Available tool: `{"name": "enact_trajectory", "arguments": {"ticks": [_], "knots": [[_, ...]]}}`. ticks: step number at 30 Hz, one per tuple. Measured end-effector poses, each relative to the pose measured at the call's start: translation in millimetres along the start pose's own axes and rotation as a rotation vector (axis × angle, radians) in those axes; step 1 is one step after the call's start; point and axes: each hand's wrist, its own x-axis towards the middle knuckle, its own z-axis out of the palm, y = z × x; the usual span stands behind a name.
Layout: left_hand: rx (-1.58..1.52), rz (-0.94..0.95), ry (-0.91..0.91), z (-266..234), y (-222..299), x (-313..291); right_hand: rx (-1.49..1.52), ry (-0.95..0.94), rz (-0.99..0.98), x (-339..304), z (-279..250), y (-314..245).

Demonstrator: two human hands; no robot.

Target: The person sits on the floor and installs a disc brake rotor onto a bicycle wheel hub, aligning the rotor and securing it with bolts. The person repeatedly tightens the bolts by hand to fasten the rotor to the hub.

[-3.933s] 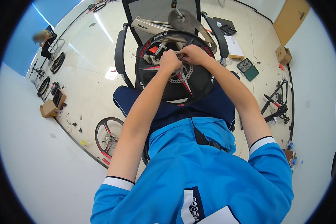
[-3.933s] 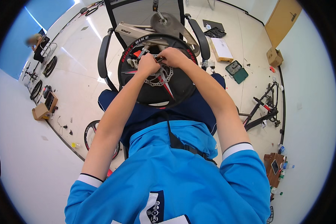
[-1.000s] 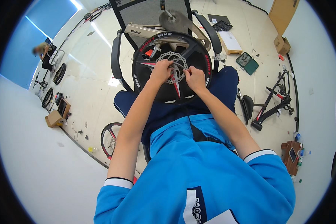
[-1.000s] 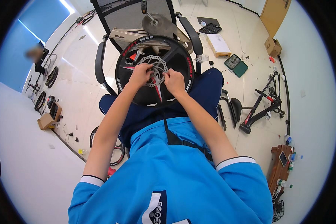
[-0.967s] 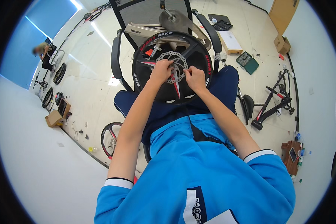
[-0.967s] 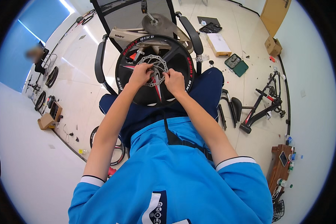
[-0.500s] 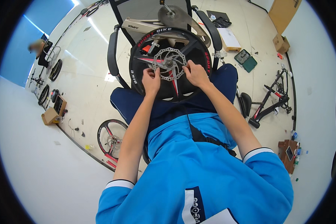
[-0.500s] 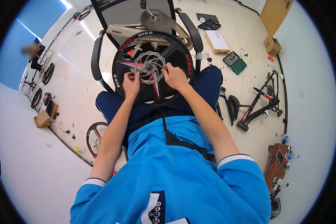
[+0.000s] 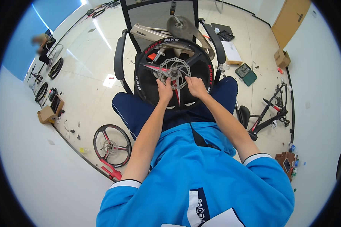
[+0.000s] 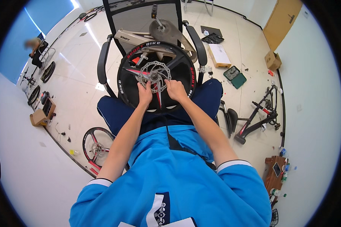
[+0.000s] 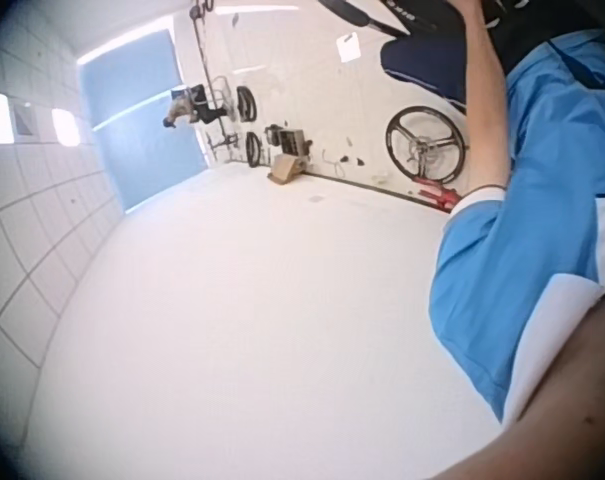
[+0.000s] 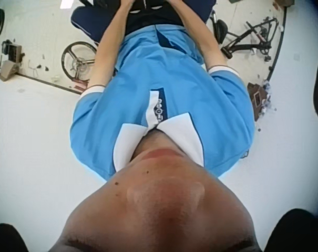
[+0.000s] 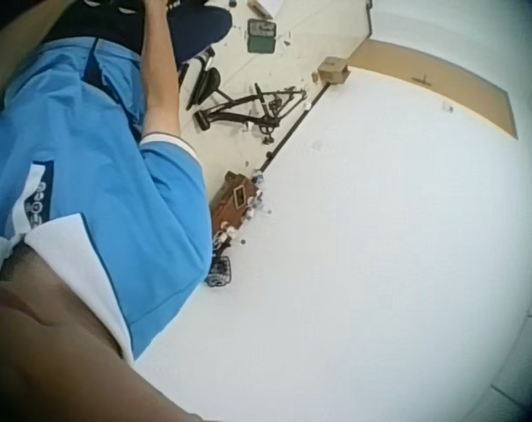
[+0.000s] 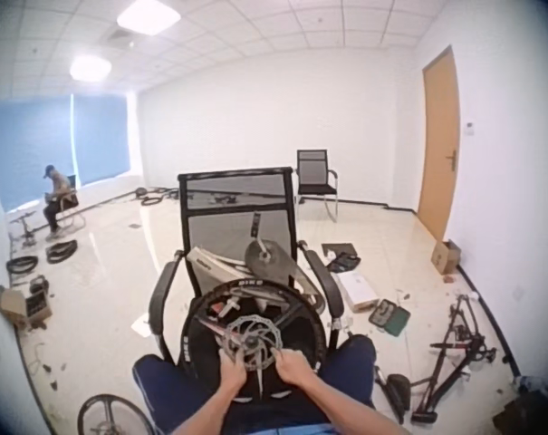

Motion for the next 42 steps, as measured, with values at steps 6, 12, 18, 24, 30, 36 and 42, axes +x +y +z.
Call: {"name": "enact_trajectory", "arguments": {"ticks": [6,12,18,24,30,36,42], "knots": [[-0.015,0.026,-0.021,-1.5,-13.0,6.4,0.088,0.098,0.003,-6.6,7.1,-10.6],[-0.016,0.027,0.001,-1.9,-12.5,4.5,0.176,0.115,0.156,-12.2,9.6,-25.7],[-0.029,0.043,-0.001,-2.1,-9.8,4.5,0.232,0.171,0.242,-17.4,17.6,-39.0],[-0.037,-0.052,-0.039,-6.8,-14.8,9.8,0.203,0.161,0.232,-16.9,20.2,-40.6],[-0.090,-0.153,-0.088,-7.6,-21.7,7.0,0.175,-0.091,-0.008,-5.5,-16.7,-6.5],[-0.006,-0.173,-0.085,-13.1,-10.0,15.0,0.325,-0.199,0.187,3.4,-41.4,36.5],[0.545,0.344,0.183,-18.3,46.6,14.4,0.562,-0.217,0.163,5.2,-31.1,11.7]]}}
